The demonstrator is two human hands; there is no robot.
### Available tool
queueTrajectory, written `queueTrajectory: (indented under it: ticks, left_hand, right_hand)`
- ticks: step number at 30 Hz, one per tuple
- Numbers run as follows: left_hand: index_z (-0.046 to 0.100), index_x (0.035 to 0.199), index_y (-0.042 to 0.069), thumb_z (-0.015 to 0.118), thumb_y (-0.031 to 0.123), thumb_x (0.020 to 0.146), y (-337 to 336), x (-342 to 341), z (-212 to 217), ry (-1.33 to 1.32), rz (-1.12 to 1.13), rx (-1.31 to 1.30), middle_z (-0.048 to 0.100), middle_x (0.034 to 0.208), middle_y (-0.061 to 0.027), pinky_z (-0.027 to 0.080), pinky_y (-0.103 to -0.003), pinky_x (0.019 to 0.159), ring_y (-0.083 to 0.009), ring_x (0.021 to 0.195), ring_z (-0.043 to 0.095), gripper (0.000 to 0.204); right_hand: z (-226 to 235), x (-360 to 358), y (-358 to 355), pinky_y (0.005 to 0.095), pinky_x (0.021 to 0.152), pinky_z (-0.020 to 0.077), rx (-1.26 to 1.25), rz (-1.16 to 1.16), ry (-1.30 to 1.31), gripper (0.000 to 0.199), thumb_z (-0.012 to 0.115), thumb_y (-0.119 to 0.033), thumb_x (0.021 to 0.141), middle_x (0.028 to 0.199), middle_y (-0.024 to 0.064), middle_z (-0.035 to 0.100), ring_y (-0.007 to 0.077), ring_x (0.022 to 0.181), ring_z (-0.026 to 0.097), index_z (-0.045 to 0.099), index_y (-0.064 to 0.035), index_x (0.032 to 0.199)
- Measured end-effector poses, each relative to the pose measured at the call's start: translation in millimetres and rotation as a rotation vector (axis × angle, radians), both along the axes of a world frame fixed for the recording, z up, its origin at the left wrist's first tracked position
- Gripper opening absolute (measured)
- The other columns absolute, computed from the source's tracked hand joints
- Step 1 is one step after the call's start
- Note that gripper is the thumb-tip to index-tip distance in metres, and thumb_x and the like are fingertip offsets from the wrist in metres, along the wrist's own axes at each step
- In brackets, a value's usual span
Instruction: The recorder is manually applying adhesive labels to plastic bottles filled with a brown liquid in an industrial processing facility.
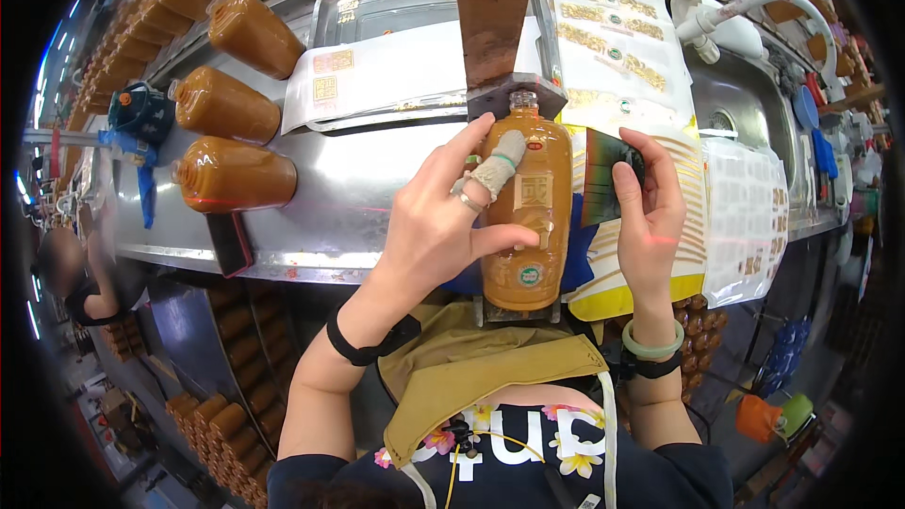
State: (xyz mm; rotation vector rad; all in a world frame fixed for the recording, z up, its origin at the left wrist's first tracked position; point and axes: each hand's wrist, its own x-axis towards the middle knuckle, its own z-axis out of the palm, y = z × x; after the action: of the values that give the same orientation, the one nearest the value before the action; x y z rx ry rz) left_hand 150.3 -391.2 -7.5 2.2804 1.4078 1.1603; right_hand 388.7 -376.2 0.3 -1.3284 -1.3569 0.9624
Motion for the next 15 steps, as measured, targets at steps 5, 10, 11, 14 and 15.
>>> queueTrajectory:
  ticks: [5, 10, 11, 14, 15]
  left_hand:
    - [0.070, 0.132, 0.012, 0.088, 0.049, 0.067, 1.4, 0.4, 9.6, 0.015, -0.031, -0.101, 0.057, 0.142, -0.0212, 0.060, -0.042, 0.086, -0.0335, 0.105, 0.068, 0.077]
    - [0.066, 0.137, 0.007, 0.088, 0.044, 0.072, 4.0, -3.5, 4.6, 0.012, -0.052, -0.191, 0.057, 0.140, -0.0216, 0.059, -0.043, 0.087, -0.0347, 0.107, 0.068, 0.077]
    - [0.064, 0.137, 0.002, 0.084, 0.046, 0.078, 2.8, -4.6, 1.1, -0.078, -0.060, -0.152, 0.056, 0.142, -0.0226, 0.058, -0.043, 0.091, -0.0367, 0.111, 0.067, 0.076]
    - [0.061, 0.138, -0.005, 0.070, 0.055, 0.091, -10.5, -7.5, -9.5, -0.283, -0.086, -0.173, 0.054, 0.147, -0.0244, 0.055, -0.043, 0.098, -0.0395, 0.120, 0.064, 0.077]
    - [0.059, 0.138, -0.009, 0.059, 0.062, 0.099, -16.0, -8.5, -12.2, -0.400, -0.109, -0.193, 0.053, 0.149, -0.0251, 0.054, -0.043, 0.102, -0.0403, 0.125, 0.063, 0.081]
  right_hand:
    - [-1.2, -5.0, 0.8, 0.0205, 0.078, 0.0429, 0.016, 0.017, -0.060, 0.031, 0.061, -0.004, 0.102, 0.108, -0.0003, 0.063, 0.0049, 0.089, 0.051, 0.061, 0.0008, 0.133]
    - [20.0, -14.3, 13.3, 0.0234, 0.089, 0.0474, 0.150, 0.061, -0.079, 0.038, 0.059, 0.001, 0.100, 0.115, 0.0034, 0.067, 0.0092, 0.099, 0.060, 0.059, 0.0004, 0.138]
    - [26.1, -14.9, 18.0, 0.0245, 0.089, 0.0488, 0.154, 0.077, -0.051, 0.035, 0.061, 0.003, 0.099, 0.111, 0.0065, 0.070, 0.0124, 0.096, 0.063, 0.063, -0.0007, 0.134]
    - [42.7, -14.6, 24.9, 0.0290, 0.093, 0.0485, 0.426, 0.163, -0.363, 0.033, 0.066, 0.007, 0.093, 0.108, 0.0066, 0.071, 0.0182, 0.098, 0.065, 0.069, -0.0013, 0.126]
    - [46.7, -15.5, 23.3, 0.0328, 0.084, 0.0497, 0.642, 0.224, -0.618, 0.029, 0.071, 0.009, 0.083, 0.100, 0.0053, 0.075, 0.0223, 0.089, 0.065, 0.077, -0.0049, 0.109]
